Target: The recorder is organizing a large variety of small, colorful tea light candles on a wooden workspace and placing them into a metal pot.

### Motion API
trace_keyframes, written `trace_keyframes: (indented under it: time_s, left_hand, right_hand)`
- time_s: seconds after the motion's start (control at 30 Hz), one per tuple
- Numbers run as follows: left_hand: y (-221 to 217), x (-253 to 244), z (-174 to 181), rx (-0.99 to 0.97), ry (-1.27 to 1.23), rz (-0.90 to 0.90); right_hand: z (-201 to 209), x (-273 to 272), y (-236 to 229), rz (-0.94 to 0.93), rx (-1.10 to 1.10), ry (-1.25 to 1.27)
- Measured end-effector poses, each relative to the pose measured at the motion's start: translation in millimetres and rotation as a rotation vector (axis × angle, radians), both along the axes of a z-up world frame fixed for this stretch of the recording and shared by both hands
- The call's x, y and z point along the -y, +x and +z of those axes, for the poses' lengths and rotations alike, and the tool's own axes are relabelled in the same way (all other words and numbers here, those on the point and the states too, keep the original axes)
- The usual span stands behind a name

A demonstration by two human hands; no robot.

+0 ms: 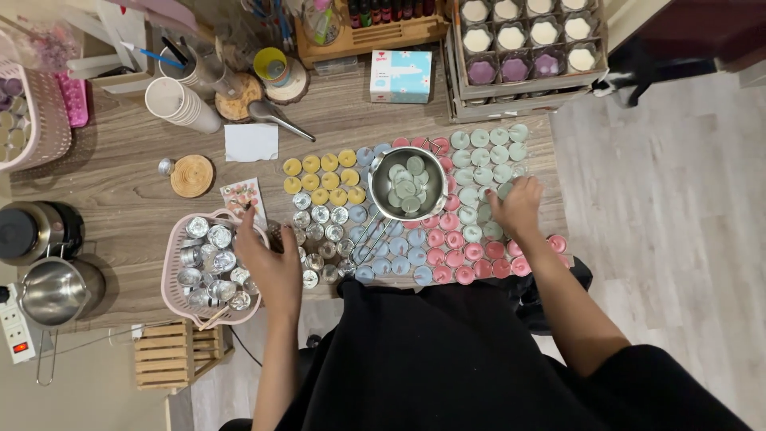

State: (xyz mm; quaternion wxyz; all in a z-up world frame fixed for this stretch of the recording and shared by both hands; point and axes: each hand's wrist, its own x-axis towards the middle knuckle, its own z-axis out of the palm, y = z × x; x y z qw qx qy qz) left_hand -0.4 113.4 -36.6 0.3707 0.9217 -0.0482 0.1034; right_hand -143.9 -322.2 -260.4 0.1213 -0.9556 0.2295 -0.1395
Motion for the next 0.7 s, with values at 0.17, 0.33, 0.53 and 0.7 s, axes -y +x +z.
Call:
trace_keyframes:
  time_s: [0.17, 0.33, 0.53, 0.7]
  left_hand:
    - [3.0, 17.7, 1.2, -0.021, 0.019, -0.04]
    - [3.7, 22.9, 4.0, -0.007, 0.042, -0.048]
    - [3.6, 25.2, -0.2, -0.056, 0.027, -0.046]
    - [4.9, 27.7, -4.8, -0.056, 0.027, -0.06]
  right_hand:
    - [15.1, -3.8, 2.2, 0.008, -0.029, -0.02]
    - [18.0, -8.3, 1.9, 0.0, -0.054, -0.002]
    - [28.9, -12.9, 2.1, -0.041, -0.043, 0.078]
    - [32.2, -11.1, 1.3, -0.024, -0.087, 0.079]
